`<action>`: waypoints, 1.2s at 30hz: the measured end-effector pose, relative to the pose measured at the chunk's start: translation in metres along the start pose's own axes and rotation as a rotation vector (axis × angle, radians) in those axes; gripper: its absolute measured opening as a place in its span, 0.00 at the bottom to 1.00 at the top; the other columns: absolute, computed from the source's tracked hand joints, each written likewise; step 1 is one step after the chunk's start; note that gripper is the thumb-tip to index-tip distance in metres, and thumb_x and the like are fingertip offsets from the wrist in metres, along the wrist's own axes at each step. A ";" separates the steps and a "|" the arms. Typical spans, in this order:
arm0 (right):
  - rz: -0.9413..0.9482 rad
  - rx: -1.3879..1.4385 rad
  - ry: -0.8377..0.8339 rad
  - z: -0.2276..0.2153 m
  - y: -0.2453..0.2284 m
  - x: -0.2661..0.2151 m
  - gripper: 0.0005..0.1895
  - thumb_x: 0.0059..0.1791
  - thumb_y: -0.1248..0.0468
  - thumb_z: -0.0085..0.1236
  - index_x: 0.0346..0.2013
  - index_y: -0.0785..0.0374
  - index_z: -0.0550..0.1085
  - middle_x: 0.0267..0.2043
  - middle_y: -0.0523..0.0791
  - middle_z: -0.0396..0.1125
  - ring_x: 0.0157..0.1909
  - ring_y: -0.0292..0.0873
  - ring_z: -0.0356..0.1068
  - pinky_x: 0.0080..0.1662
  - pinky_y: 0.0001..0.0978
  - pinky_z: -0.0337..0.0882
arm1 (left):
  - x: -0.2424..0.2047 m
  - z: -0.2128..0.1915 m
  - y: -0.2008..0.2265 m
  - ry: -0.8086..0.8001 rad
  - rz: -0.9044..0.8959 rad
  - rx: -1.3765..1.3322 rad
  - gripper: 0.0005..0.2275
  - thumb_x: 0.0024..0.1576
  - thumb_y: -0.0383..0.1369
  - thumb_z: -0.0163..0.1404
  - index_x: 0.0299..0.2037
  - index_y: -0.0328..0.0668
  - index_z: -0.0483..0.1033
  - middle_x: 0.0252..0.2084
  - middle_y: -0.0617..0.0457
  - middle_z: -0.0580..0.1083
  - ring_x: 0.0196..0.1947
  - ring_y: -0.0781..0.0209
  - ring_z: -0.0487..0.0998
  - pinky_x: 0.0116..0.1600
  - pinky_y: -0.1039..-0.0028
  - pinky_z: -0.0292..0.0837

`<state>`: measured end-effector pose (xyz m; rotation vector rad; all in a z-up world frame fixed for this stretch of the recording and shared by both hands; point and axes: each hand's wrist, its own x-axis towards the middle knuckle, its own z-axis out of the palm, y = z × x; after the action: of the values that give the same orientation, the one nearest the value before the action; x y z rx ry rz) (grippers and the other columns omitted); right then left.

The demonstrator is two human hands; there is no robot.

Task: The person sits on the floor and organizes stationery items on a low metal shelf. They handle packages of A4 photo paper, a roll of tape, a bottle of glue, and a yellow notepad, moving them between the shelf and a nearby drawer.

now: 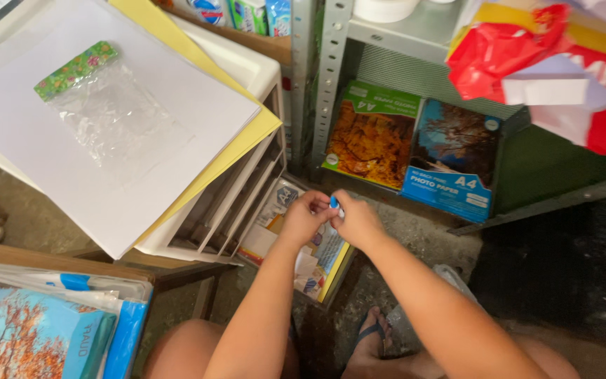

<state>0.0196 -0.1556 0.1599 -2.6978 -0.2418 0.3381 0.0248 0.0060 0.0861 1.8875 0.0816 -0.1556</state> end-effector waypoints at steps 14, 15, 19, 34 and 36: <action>-0.127 -0.028 0.188 -0.345 -0.120 -0.054 0.10 0.43 0.57 0.71 0.35 0.41 0.77 0.32 0.34 0.71 0.34 0.35 0.67 0.39 0.32 0.64 | -0.036 -0.060 0.297 -0.089 0.547 -0.401 0.12 0.61 0.24 0.52 0.53 0.41 0.68 0.41 0.50 0.78 0.38 0.64 0.81 0.43 0.77 0.76; -0.101 -0.083 0.193 -0.362 -0.128 -0.053 0.12 0.42 0.58 0.74 0.37 0.43 0.78 0.29 0.37 0.71 0.28 0.37 0.66 0.36 0.34 0.65 | -0.024 -0.058 0.303 -0.078 0.625 -0.405 0.11 0.60 0.25 0.54 0.51 0.41 0.70 0.43 0.51 0.79 0.42 0.65 0.81 0.48 0.76 0.78; -0.012 -0.347 0.141 -0.408 -0.144 -0.039 0.15 0.52 0.53 0.65 0.53 0.44 0.76 0.37 0.46 0.69 0.32 0.49 0.64 0.34 0.46 0.60 | 0.010 -0.060 0.337 0.075 0.735 -0.333 0.09 0.59 0.25 0.57 0.49 0.42 0.75 0.42 0.55 0.81 0.42 0.68 0.82 0.50 0.79 0.79; 0.512 -0.275 0.238 -0.432 -0.129 0.029 0.35 0.61 0.33 0.47 0.54 0.65 0.70 0.44 0.61 0.73 0.39 0.64 0.74 0.41 0.55 0.67 | 0.116 -0.040 0.369 0.434 0.850 0.251 0.09 0.54 0.35 0.60 0.42 0.55 0.75 0.39 0.60 0.78 0.45 0.47 0.72 0.42 0.54 0.65; 0.303 -0.400 0.233 -0.434 -0.108 0.055 0.18 0.59 0.46 0.48 0.55 0.53 0.72 0.45 0.55 0.72 0.40 0.61 0.71 0.40 0.56 0.66 | 0.120 -0.038 0.369 0.450 0.831 0.283 0.11 0.52 0.36 0.62 0.43 0.55 0.75 0.39 0.58 0.78 0.45 0.45 0.72 0.43 0.54 0.65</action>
<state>0.1764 -0.2086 0.5789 -3.1402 0.1918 0.0586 0.1956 -0.0771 0.4264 2.0515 -0.4374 0.8611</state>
